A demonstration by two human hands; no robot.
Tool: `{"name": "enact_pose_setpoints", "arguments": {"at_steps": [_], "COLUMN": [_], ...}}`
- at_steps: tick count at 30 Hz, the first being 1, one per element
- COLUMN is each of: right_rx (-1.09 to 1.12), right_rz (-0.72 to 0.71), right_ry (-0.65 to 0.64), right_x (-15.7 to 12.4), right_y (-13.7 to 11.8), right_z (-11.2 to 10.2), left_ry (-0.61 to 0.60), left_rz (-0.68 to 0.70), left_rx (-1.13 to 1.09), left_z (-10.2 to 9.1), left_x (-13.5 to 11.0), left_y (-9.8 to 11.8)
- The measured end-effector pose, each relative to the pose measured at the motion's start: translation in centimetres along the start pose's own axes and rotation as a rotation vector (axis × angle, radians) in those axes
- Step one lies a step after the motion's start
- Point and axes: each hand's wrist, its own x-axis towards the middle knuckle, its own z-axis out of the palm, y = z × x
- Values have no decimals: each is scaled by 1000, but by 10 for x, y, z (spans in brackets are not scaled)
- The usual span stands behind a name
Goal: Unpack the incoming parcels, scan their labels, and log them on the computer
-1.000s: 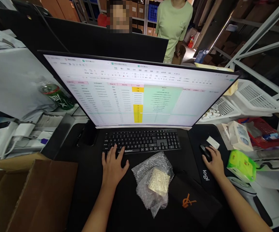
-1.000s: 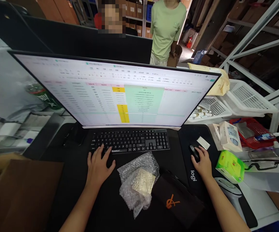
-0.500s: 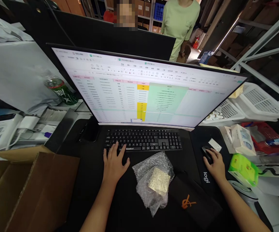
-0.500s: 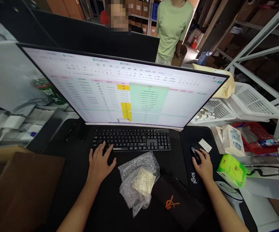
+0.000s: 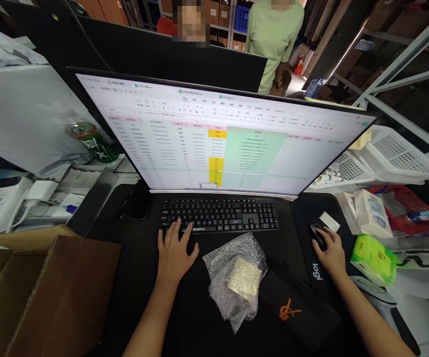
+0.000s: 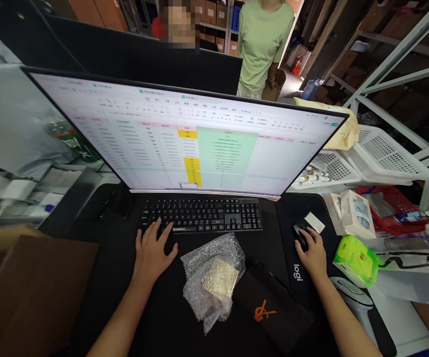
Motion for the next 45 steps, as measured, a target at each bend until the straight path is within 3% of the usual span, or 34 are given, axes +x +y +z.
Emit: {"name": "enact_pose_setpoints", "arguments": {"at_steps": [45], "right_rx": [50], "right_rz": [22], "right_ry": [-3], "right_x": [2], "right_y": [2], "right_z": [5], "left_ry": [-24], "left_rz": [-21], "left_rx": [-45], "left_z": [-4], "left_x": [0], "left_y": [0]}}
